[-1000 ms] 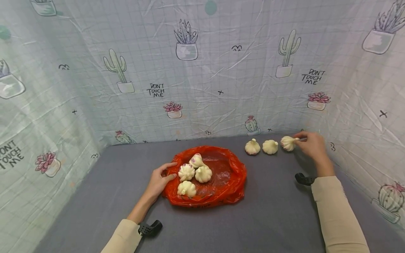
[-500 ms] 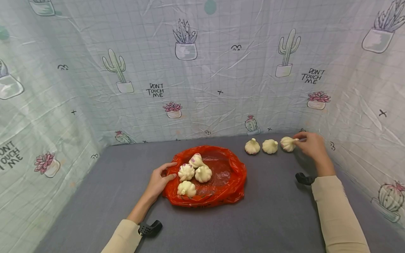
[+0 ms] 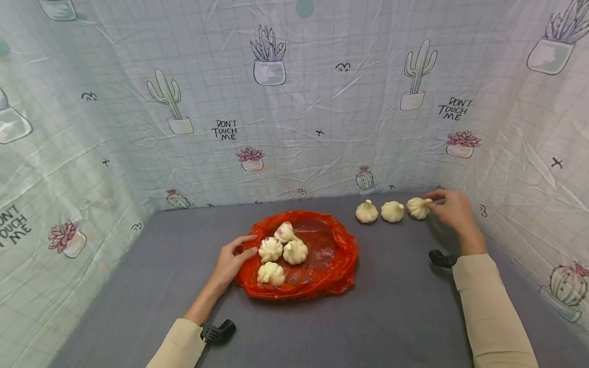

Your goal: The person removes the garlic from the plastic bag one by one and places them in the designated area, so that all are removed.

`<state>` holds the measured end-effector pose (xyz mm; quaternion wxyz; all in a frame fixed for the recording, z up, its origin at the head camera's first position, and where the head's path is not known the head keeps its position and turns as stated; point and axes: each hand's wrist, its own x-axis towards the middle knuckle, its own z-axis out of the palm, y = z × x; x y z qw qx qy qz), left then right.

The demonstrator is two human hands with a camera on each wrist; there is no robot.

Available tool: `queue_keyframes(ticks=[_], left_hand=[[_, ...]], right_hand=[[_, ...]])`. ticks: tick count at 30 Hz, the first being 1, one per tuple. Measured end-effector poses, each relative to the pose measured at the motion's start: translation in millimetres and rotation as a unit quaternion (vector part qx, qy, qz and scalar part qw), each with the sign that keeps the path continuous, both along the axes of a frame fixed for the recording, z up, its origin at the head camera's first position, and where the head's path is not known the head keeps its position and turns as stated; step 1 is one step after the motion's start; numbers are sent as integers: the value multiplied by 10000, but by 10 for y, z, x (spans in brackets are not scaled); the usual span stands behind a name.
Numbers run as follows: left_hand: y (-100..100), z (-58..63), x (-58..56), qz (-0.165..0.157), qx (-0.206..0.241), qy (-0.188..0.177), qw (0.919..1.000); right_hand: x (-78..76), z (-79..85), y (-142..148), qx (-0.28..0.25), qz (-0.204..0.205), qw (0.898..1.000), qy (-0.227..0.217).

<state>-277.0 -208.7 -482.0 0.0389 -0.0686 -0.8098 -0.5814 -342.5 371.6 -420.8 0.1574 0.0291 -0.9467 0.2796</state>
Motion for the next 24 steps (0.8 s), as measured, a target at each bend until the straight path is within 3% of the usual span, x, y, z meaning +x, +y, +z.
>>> queue_keyframes(ticks=[24], left_hand=[[11,-3,-5,88,59,0,9999]], right_hand=[[8,41,-10,-67,194,9996,-197]])
